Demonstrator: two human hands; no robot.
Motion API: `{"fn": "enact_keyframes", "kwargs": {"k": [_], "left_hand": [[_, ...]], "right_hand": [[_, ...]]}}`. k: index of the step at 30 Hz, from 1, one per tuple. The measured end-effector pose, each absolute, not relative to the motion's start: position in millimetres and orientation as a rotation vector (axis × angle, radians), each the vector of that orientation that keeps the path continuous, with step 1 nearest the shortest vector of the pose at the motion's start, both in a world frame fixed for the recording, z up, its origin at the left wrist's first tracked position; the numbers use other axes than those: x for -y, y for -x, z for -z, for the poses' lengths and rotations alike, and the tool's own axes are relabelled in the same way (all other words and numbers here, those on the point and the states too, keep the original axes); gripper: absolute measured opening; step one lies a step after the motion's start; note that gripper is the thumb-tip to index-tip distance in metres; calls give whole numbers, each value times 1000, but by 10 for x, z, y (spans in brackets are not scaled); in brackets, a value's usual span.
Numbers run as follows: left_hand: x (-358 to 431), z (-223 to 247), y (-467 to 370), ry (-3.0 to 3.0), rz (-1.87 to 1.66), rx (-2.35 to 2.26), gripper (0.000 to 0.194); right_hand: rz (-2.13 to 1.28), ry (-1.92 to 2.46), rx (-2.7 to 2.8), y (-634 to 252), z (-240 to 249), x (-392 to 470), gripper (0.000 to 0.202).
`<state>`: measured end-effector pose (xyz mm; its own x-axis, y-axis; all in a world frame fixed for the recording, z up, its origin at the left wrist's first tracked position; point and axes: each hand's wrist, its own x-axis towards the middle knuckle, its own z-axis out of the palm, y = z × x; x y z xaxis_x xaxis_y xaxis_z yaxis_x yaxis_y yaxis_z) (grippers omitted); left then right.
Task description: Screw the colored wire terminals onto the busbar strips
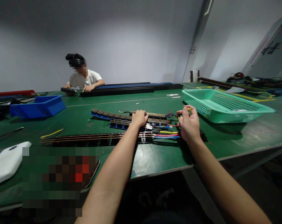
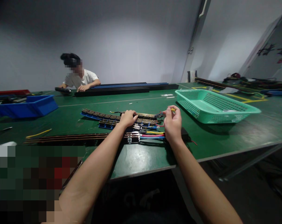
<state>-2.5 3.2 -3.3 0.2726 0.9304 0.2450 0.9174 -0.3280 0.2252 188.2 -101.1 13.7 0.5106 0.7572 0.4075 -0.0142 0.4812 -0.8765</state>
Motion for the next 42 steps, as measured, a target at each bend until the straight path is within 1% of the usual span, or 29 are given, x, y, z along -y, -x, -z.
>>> {"fn": "enact_keyframes", "kwargs": {"k": [2, 7, 9, 12, 14, 17, 21, 27, 28, 30, 32, 34, 37, 39, 42], "left_hand": [[-38, 34, 25, -2474, -520, -1796, 27], [-48, 49, 25, -2475, -514, -1796, 26], [-49, 55, 25, -2479, -519, -1798, 26], [-53, 61, 27, -2481, -523, -1795, 27], [-57, 62, 29, -2476, -523, -1794, 26], [-59, 60, 29, -2477, -527, -1788, 26], [-55, 53, 26, -2474, -521, -1791, 26], [-57, 54, 27, -2478, -511, -1797, 27], [-57, 55, 27, -2481, -512, -1795, 27], [-58, 57, 27, -2482, -515, -1797, 28], [-57, 55, 26, -2479, -516, -1801, 28], [-54, 50, 26, -2478, -512, -1799, 28], [-50, 40, 25, -2481, -499, -1795, 30], [-49, 35, 24, -2483, -489, -1793, 31], [-49, 32, 25, -2483, -486, -1790, 31]], "right_hand": [[-516, 928, 1045, -1725, -34, 1308, 39], [-493, 1032, 1273, -1339, 367, 2052, 21], [-443, 1081, 1458, -1266, 477, 2275, 25], [-384, 1052, 1649, -1258, 515, 2530, 41], [-393, 1017, 1678, -1293, 481, 2650, 49], [-433, 1025, 1648, -1358, 423, 2710, 55], [-371, 1099, 1609, -1426, 445, 2481, 53], [-87, 1144, 1844, -1459, 591, 2064, 27], [-16, 1173, 1911, -1456, 595, 2060, 27], [119, 1245, 2057, -1451, 565, 2088, 35], [174, 1328, 2178, -1447, 490, 2125, 40], [86, 1385, 2215, -1449, 395, 2138, 33], [-218, 1379, 2095, -1453, 295, 2108, 13], [-410, 1339, 1919, -1441, 283, 2082, 14], [-758, 1155, 1538, -1378, 317, 2067, 25]]}}
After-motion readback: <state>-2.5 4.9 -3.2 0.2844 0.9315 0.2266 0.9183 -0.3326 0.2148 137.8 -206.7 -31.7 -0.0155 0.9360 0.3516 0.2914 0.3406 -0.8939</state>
